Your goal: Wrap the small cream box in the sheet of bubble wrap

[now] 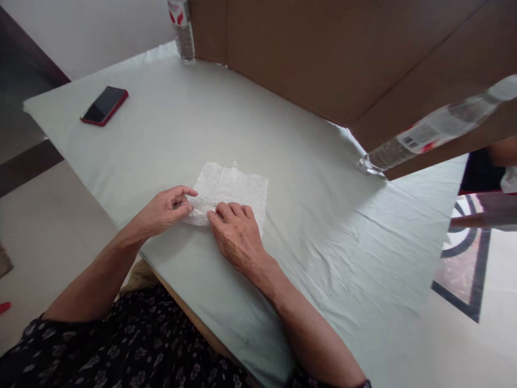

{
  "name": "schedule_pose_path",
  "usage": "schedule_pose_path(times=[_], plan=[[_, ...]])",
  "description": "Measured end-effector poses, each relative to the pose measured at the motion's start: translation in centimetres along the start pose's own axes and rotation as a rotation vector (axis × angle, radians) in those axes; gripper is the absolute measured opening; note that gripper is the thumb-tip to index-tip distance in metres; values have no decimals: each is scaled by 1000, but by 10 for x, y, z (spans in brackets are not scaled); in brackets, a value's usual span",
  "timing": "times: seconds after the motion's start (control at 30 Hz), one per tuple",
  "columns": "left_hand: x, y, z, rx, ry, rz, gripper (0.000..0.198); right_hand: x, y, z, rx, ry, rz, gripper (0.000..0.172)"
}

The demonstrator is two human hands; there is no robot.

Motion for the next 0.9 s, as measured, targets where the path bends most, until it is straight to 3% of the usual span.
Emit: schedule_pose_path(times=[0.13,0.27,0.4,0.53,0.7,0.9], plan=[[-7,-6,-2,117,-114,-4,33,-1,1,3,18,22,6,22],[-11,-5,-19,217,-158,-44,39,-1,4,6,42,50,6,25],[-18,5,-26,157,-141,-109,56,-1,6,7,70,63,-5,27],[-19,10,-19,102,-237,-121,67,-1,6,8,84,66,-12,27],[-14,1,-6,129,-305,-137,63,-3,6,7,101,96,-18,27],[-23,0,5,82,-116,-274,58,-3,7,9,121,114,-25,25]])
Point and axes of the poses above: each hand's wrist, its own y-axis away from the middle knuckle, its own z-axis out of the palm, x = y × z, the point moved 8 cm from there along -y, towards the middle knuckle, and after that the axes turned 11 degrees about x, right-handed, at the moved point
